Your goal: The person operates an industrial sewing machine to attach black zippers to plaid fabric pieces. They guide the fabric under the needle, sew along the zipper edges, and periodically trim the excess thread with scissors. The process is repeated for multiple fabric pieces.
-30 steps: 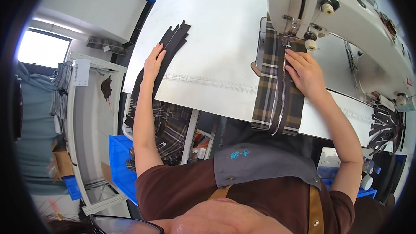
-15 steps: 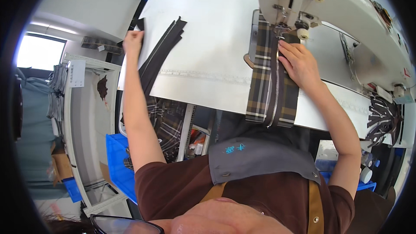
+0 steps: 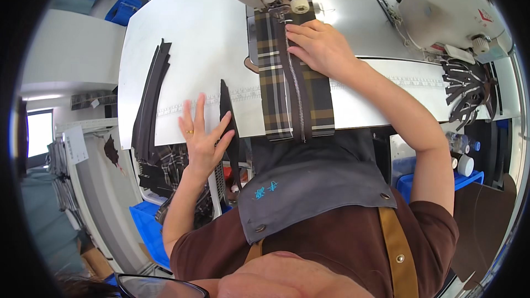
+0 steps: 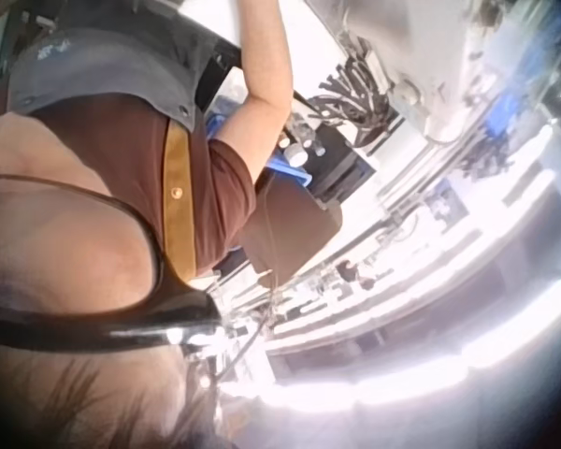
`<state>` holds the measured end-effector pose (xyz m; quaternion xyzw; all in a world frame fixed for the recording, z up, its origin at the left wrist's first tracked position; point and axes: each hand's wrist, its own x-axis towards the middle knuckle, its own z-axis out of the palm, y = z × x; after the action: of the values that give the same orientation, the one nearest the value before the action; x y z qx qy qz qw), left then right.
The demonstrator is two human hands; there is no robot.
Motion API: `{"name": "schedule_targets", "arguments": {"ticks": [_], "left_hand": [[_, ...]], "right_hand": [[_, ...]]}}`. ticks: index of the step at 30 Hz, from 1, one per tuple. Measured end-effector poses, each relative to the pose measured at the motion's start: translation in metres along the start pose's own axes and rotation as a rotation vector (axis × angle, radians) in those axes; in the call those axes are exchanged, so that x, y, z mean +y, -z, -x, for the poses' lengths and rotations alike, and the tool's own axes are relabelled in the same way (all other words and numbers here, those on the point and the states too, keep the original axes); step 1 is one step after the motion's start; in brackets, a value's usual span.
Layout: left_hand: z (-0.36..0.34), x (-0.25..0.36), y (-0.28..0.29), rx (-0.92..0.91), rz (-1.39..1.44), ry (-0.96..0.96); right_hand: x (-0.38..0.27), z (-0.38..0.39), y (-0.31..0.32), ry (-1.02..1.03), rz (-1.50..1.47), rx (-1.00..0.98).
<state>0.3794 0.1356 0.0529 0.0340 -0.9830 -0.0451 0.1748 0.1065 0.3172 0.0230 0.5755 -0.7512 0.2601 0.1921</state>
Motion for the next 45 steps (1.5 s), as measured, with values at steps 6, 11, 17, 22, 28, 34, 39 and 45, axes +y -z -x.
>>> {"name": "schedule_targets", "arguments": {"ticks": [6,11,17,22,28,34,39,45], "left_hand": [[-0.003,-0.004,0.022,-0.584,0.113,-0.127],[-0.004,-0.011,0.001,-0.372,-0.06,-0.277],[-0.018,-0.014,-0.015,-0.46,0.041,-0.376],[-0.015,-0.008,-0.02,-0.293,-0.209,-0.48],[-0.023,0.004,-0.023,-0.279,-0.195,-0.505],[-0.029,0.006,-0.02,-0.177,0.079,-0.522],[-0.057,-0.015,0.043,0.249,-0.276,-0.462],[-0.06,-0.035,0.024,0.768,-0.5,-0.563]], "right_hand": [[0.002,0.004,-0.001,-0.036,0.013,-0.033],[0.002,0.003,0.002,-0.043,0.015,-0.051],[0.003,0.003,-0.001,-0.042,-0.004,-0.051],[0.003,0.003,-0.002,-0.033,-0.018,-0.036],[0.005,0.003,-0.003,-0.01,-0.004,-0.013],[0.002,0.0,-0.002,0.021,0.0,0.005],[0.006,0.003,-0.002,0.022,0.003,0.018],[0.004,0.001,-0.002,0.041,0.011,0.035]]}}
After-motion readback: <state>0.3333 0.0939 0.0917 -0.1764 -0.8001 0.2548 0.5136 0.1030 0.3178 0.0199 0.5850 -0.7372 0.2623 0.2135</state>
